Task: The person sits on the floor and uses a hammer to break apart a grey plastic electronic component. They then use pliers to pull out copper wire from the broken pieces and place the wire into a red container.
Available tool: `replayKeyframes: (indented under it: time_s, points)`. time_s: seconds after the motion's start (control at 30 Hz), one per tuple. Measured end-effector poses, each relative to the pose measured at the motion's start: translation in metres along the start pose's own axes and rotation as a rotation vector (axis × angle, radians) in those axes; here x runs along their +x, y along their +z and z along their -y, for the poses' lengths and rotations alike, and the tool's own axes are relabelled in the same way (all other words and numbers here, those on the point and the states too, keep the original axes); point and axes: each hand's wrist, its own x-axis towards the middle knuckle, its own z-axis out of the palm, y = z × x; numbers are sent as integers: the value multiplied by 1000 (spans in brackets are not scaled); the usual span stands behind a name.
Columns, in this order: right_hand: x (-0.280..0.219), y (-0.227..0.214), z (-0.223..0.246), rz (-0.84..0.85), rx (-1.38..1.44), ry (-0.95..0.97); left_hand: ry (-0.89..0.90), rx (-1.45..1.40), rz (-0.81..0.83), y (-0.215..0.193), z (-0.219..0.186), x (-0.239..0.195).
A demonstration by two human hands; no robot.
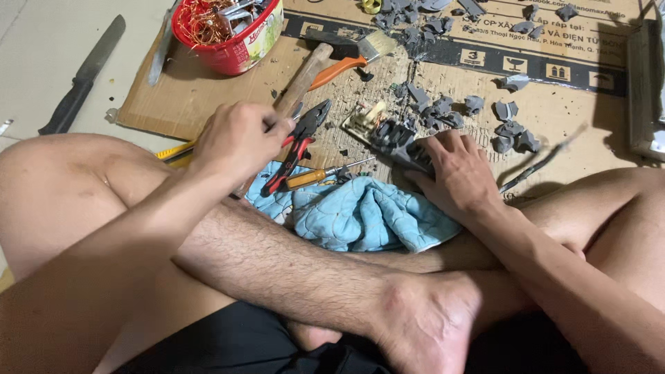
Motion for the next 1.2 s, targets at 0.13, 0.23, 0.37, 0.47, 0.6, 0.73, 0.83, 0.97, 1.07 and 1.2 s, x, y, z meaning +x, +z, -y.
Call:
replayKeyframes:
  time_s: [0.13, 0.23, 0.37, 0.47, 0.6, 0.73, 0.83, 0.97, 1.07, 1.2]
  points:
    - [-10, -22, 11, 38, 73, 20, 102, 90, -19, 30, 22, 21]
    - [-12, -30, 12, 36, 113, 93, 90, 279, 48, 50, 29, 32]
    - [-7, -21, 8, 78, 96, 66, 270, 245, 58, 67, 30, 29]
    - [-6, -17, 6, 74, 87, 53, 343, 173, 139, 78, 13, 12]
    - [-8, -20, 4, 89, 95, 35, 362, 281, 151, 104, 13, 7]
    - [-8, -20, 6, 112, 38, -3, 272, 227, 216, 93, 3, 3]
    - [-15, -31, 9, 120, 79, -3, 217, 107, 224, 67, -16, -6]
    - [-13, -44, 23, 90, 159, 34, 90, 8, 297, 53, -40, -9]
    - [-6, -49, 30, 102, 106, 18, 124, 36, 273, 60, -49, 2]
    - [9, -41, 29, 95, 69, -3, 104, 32, 242, 52, -62, 12]
